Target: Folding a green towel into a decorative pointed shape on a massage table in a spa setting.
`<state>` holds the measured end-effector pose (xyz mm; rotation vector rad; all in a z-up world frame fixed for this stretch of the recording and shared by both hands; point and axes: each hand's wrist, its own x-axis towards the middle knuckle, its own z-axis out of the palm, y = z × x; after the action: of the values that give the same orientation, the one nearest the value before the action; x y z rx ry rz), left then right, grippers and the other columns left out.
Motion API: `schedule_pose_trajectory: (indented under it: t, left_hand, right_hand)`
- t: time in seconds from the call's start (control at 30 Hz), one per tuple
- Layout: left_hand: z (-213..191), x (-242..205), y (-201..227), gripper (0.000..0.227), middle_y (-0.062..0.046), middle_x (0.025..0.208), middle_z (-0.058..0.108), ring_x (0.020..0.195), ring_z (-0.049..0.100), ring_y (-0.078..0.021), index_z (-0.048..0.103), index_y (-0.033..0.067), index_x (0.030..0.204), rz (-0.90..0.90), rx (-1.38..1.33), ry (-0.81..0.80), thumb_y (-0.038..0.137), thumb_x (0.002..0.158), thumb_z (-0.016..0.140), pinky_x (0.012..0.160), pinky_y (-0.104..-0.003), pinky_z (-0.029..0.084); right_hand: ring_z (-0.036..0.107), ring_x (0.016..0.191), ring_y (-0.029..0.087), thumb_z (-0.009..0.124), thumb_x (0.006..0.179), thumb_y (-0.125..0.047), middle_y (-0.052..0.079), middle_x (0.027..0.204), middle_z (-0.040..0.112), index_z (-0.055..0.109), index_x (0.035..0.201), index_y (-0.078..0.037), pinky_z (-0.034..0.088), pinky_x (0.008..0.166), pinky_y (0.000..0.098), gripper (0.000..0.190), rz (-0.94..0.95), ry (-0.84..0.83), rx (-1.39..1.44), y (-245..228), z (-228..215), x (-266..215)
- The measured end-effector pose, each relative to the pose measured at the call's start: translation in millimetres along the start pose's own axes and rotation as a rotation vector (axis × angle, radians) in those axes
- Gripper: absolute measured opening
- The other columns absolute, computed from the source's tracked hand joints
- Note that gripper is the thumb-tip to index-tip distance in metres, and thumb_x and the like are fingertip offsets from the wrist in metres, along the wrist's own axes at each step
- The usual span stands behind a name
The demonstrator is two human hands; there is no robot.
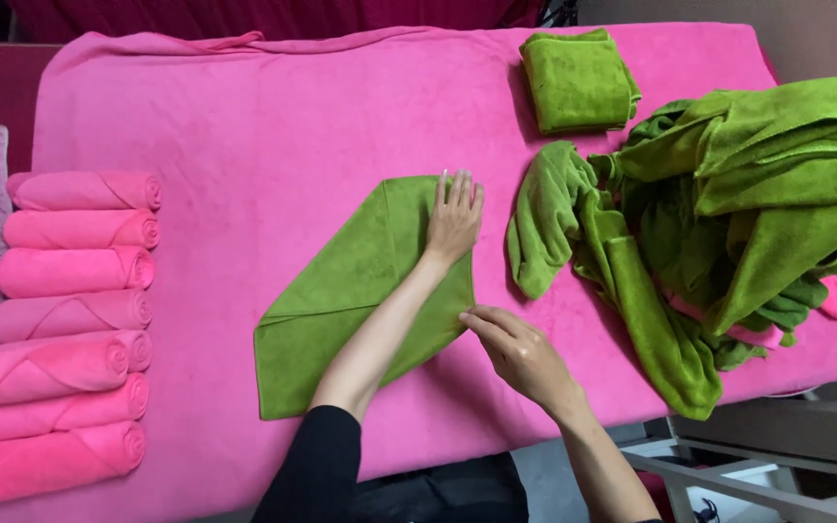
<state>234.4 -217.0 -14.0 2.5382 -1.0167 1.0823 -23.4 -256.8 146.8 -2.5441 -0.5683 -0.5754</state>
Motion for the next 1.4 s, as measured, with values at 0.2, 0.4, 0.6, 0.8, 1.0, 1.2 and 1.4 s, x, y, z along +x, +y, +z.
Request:
schedule_pose_trajectory:
  t: [0.2,0.4,0.6,0.8,1.0,1.2,1.4]
  left_hand:
    - [-31.7,1.5,-13.7,0.045,-0.028,0.146,0.056,0.147,0.045,-0.0405,0.061,0.0023,0.138,-0.046,-0.108,0.002,0.025,0.099,0.061,0.124,-0.069,0.024]
    - [-168.0,-110.9,-54.0,0.045,-0.021,0.157,0.052,0.151,0.042,-0.0387,0.060,0.0095,0.147,-0.195,-0.021,-0.039,0.024,0.105,0.056,0.122,-0.072,0.020]
    - [-211.1,-216.5,-45.0,0.050,-0.017,0.164,0.045,0.155,0.035,-0.0383,0.050,0.0150,0.154,-0.269,0.029,-0.240,0.030,0.106,0.051,0.122,-0.075,0.010]
    - [-178.8,-192.8,-33.1,0.049,-0.020,0.163,0.046,0.153,0.039,-0.0404,0.052,0.0134,0.152,-0.125,0.100,-0.161,0.026,0.104,0.052,0.116,-0.077,0.022]
    - [-128.6,-132.0,-15.3,0.047,-0.018,0.160,0.050,0.154,0.041,-0.0349,0.058,0.0137,0.148,0.033,0.159,-0.057,0.013,0.103,0.042,0.120,-0.074,0.019]
    - [-57.7,-69.9,-7.9,0.042,-0.020,0.151,0.056,0.151,0.042,-0.0344,0.060,0.0109,0.144,0.088,0.160,-0.096,0.022,0.106,0.045,0.123,-0.071,0.019]
    - [-18.8,-13.9,-5.3,0.050,-0.026,0.142,0.060,0.146,0.046,-0.0388,0.061,0.0068,0.139,0.088,0.062,-0.057,0.037,0.099,0.056,0.123,-0.072,0.024]
  right_hand:
    - [0.075,0.107,0.033,0.065,0.096,0.003,0.012,0.115,0.076,0.075,0.121,-0.010,0.064,0.084,0.0447,0.030,0.007,-0.022,0.012,-2.3,1.9,-3.0]
    - [0.075,0.109,0.034,0.064,0.097,0.003,0.014,0.117,0.075,0.074,0.122,-0.009,0.063,0.087,0.0447,0.029,-0.016,-0.028,0.039,-3.3,3.1,-4.0]
    - [0.076,0.108,0.031,0.063,0.098,0.001,0.011,0.116,0.076,0.075,0.122,-0.011,0.063,0.087,0.0423,0.029,-0.028,-0.021,0.030,-4.1,3.6,-3.1]
    - [0.076,0.106,0.031,0.064,0.098,0.001,0.011,0.115,0.077,0.075,0.120,-0.012,0.064,0.084,0.0431,0.028,-0.023,-0.050,0.006,-6.1,4.3,-3.3]
    - [0.075,0.108,0.031,0.064,0.097,0.001,0.011,0.115,0.076,0.074,0.119,-0.010,0.064,0.085,0.0428,0.027,-0.025,-0.074,-0.001,-0.7,11.8,-8.9]
    - [0.074,0.111,0.034,0.063,0.096,0.004,0.013,0.116,0.075,0.073,0.119,-0.008,0.063,0.088,0.0452,0.028,0.002,-0.113,0.016,0.7,9.2,-4.9]
    - [0.073,0.112,0.033,0.063,0.098,0.003,0.012,0.117,0.075,0.073,0.119,-0.008,0.063,0.089,0.0439,0.026,0.004,-0.132,0.015,4.1,1.4,3.7]
